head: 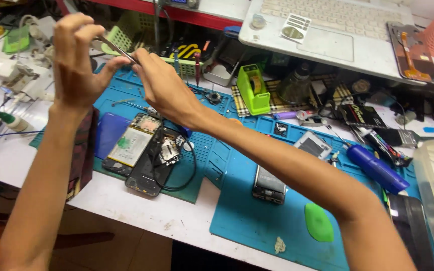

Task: Using a precision screwdriver to screw or unscrew internal components of a mobile phone on a repair bench.

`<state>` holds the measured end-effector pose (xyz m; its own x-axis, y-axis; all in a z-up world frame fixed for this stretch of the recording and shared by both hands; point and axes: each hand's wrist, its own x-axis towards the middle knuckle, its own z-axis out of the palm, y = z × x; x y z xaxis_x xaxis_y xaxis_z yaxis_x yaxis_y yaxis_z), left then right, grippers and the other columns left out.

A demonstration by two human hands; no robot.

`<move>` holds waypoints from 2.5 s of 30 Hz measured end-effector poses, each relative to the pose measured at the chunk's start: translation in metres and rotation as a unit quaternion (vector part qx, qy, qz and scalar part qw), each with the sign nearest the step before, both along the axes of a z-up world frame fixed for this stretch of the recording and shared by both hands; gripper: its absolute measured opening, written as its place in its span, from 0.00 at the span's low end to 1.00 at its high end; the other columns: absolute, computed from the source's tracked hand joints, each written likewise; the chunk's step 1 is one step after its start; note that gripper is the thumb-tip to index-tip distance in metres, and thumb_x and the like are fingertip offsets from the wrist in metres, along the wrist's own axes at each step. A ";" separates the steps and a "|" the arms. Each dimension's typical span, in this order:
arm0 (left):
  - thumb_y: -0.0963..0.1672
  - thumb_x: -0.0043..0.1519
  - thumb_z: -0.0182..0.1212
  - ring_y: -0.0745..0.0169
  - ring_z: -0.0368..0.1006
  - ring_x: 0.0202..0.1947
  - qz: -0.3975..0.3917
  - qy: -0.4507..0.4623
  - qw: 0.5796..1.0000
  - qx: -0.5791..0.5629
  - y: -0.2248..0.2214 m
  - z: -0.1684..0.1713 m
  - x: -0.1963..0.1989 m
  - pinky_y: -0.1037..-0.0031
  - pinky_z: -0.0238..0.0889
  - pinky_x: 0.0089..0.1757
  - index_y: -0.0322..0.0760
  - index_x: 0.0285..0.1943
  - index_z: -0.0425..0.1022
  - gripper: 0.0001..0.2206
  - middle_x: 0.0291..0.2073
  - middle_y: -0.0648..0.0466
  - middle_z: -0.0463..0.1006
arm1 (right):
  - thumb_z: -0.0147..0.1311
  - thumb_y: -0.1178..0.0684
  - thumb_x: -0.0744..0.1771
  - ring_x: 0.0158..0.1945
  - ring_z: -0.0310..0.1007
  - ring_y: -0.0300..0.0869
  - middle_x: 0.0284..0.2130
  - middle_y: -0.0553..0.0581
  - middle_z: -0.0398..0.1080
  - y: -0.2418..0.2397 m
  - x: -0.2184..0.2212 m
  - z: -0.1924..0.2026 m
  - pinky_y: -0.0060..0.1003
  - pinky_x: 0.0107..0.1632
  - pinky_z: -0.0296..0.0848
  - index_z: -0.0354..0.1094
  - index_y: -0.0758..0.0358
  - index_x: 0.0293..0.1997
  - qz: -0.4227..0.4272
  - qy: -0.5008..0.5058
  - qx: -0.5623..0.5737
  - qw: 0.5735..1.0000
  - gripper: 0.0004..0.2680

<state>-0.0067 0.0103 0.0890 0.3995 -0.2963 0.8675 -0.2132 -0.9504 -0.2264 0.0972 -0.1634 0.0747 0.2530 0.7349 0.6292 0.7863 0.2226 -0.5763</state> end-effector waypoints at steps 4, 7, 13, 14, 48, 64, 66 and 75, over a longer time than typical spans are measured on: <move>0.47 0.77 0.44 0.32 0.61 0.60 -0.080 -0.037 0.994 -0.060 -0.075 0.016 -0.003 0.46 0.62 0.57 0.18 0.57 0.63 0.18 0.56 0.31 0.60 | 0.38 0.55 0.73 0.31 0.62 0.43 0.34 0.55 0.66 -0.116 -0.004 0.015 0.38 0.40 0.63 0.60 0.60 0.50 0.020 0.028 -0.007 0.999 0.05; 0.38 0.74 0.44 0.26 0.63 0.56 -0.123 -0.027 0.988 -0.087 -0.136 0.000 0.008 0.40 0.61 0.59 0.16 0.50 0.67 0.10 0.52 0.28 0.63 | 0.43 0.52 0.73 0.45 0.81 0.44 0.49 0.55 0.77 -0.201 0.008 0.016 0.37 0.46 0.76 0.59 0.59 0.58 -0.052 0.081 -0.045 0.994 0.08; 0.43 0.63 0.63 0.40 0.68 0.50 -0.200 0.243 0.942 -0.119 -0.246 -0.072 0.064 0.56 0.62 0.50 0.31 0.50 0.75 0.10 0.47 0.38 0.72 | 0.42 0.54 0.73 0.54 0.78 0.47 0.46 0.62 0.75 -0.313 0.036 -0.015 0.40 0.60 0.76 0.58 0.62 0.52 -0.199 0.229 0.041 0.952 0.05; 0.46 0.63 0.62 0.39 0.69 0.50 -0.206 0.334 0.913 -0.116 -0.259 -0.086 0.074 0.55 0.63 0.49 0.33 0.54 0.72 0.15 0.47 0.39 0.72 | 0.45 0.55 0.73 0.51 0.76 0.41 0.45 0.60 0.76 -0.323 0.042 -0.029 0.36 0.58 0.74 0.61 0.63 0.53 -0.224 0.252 0.034 0.941 0.06; 0.53 0.56 0.73 0.49 0.63 0.43 -0.186 0.363 0.897 -0.167 -0.294 -0.062 0.062 0.64 0.63 0.41 0.29 0.66 0.62 0.36 0.43 0.44 0.63 | 0.47 0.57 0.71 0.50 0.81 0.64 0.44 0.67 0.68 -0.337 -0.013 -0.076 0.57 0.57 0.84 0.57 0.63 0.50 -0.176 0.380 0.171 0.892 0.05; 0.44 0.59 0.63 0.50 0.63 0.43 -0.203 0.395 0.865 -0.231 -0.297 -0.061 0.056 0.66 0.63 0.39 0.34 0.68 0.63 0.27 0.45 0.44 0.63 | 0.48 0.55 0.71 0.39 0.86 0.58 0.41 0.64 0.73 -0.339 -0.011 -0.087 0.36 0.32 0.81 0.56 0.59 0.47 -0.225 0.434 0.134 0.862 0.04; 0.41 0.58 0.60 0.49 0.63 0.43 -0.209 0.390 0.866 -0.233 -0.298 -0.060 0.056 0.65 0.62 0.39 0.32 0.68 0.63 0.26 0.45 0.44 0.62 | 0.49 0.55 0.71 0.40 0.87 0.61 0.40 0.64 0.75 -0.338 -0.011 -0.085 0.36 0.31 0.80 0.56 0.59 0.47 -0.216 0.443 0.139 0.859 0.05; 0.39 0.60 0.58 0.49 0.63 0.45 -0.223 0.369 0.869 -0.242 -0.301 -0.061 0.055 0.65 0.62 0.45 0.31 0.67 0.64 0.23 0.43 0.45 0.62 | 0.50 0.54 0.71 0.36 0.88 0.60 0.38 0.60 0.74 -0.337 -0.012 -0.085 0.32 0.27 0.76 0.57 0.59 0.48 -0.252 0.459 0.117 0.844 0.06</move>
<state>0.0485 -0.2908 0.0276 0.8390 -0.2361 0.4902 -0.5027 -0.6811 0.5324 0.0855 -0.5007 -0.0104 0.9562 0.2707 0.1109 0.0613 0.1853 -0.9808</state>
